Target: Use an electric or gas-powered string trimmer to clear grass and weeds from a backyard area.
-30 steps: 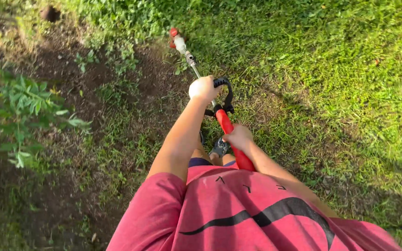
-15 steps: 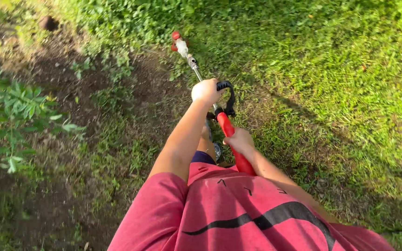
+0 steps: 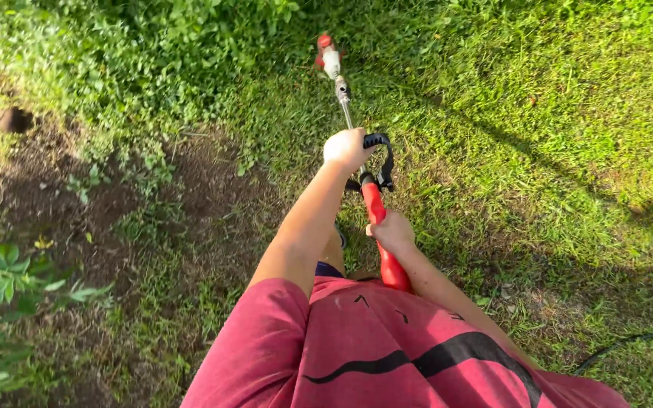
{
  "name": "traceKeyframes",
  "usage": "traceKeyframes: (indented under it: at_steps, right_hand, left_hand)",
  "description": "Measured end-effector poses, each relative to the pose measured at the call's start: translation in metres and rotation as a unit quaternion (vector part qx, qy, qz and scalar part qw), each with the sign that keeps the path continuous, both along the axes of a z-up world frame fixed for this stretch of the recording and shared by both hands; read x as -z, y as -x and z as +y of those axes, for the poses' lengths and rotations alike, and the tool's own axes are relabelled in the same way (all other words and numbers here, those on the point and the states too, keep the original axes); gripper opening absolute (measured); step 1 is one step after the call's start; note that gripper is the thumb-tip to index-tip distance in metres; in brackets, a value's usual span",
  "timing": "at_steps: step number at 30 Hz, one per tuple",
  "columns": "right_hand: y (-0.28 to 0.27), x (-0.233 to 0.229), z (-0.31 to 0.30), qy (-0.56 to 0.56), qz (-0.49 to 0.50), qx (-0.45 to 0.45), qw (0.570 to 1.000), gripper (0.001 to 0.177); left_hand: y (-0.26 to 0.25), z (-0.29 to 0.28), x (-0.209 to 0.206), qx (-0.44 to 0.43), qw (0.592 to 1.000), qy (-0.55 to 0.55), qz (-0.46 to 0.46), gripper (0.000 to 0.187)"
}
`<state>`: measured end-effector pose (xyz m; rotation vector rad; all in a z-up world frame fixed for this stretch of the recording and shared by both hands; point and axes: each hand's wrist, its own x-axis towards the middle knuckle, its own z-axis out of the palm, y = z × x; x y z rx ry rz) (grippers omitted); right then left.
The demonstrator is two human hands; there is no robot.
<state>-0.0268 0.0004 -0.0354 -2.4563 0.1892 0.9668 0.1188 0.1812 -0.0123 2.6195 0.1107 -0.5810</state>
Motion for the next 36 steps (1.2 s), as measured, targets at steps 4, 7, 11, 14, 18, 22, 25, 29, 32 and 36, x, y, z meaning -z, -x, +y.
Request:
traceKeyframes:
  at_steps: [4, 7, 11, 14, 18, 22, 25, 29, 32, 36]
  right_hand:
    - [-0.037, -0.004, 0.012, 0.004, 0.003, 0.012, 1.0, 0.048]
    - [-0.058, 0.003, 0.025, -0.014, 0.035, 0.012, 0.999, 0.045]
    - [-0.076, 0.022, 0.046, -0.002, 0.026, -0.027, 0.999, 0.049]
    - [-0.086, 0.016, 0.067, -0.015, 0.052, -0.051, 0.997, 0.052]
    - [-0.096, 0.026, 0.083, -0.051, 0.073, -0.092, 0.992, 0.057]
    - [-0.104, 0.05, 0.093, -0.053, 0.031, -0.171, 0.983, 0.055]
    - [-0.119, 0.052, 0.094, -0.1, 0.002, -0.202, 0.974, 0.049]
    - [-0.15, 0.041, 0.086, -0.139, 0.063, -0.188, 0.97, 0.042]
    - [-0.18, 0.027, 0.075, -0.119, 0.082, -0.2, 0.969, 0.042]
    - [-0.212, 0.006, 0.051, -0.124, 0.053, -0.147, 0.98, 0.047]
  left_hand:
    - [-0.043, 0.003, -0.003, 0.008, 1.0, 0.011, 0.02, 0.034]
    - [-0.066, 0.017, 0.009, -0.001, 0.999, 0.01, 0.031, 0.033]
    - [-0.078, 0.044, 0.003, 0.001, 0.998, -0.022, 0.052, 0.036]
    - [-0.076, 0.07, 0.009, -0.023, 0.998, -0.034, 0.054, 0.037]
    - [-0.068, 0.103, 0.031, -0.071, 0.994, -0.056, 0.068, 0.03]
    - [-0.062, 0.119, -0.003, -0.127, 0.986, -0.07, 0.085, 0.045]
    - [-0.063, 0.129, -0.009, -0.173, 0.982, -0.069, 0.033, 0.05]
    - [-0.075, 0.129, -0.005, -0.199, 0.972, -0.102, 0.064, 0.039]
    - [-0.096, 0.118, -0.008, -0.207, 0.973, -0.088, 0.046, 0.035]
    - [-0.136, 0.092, -0.019, -0.208, 0.973, -0.074, 0.065, 0.038]
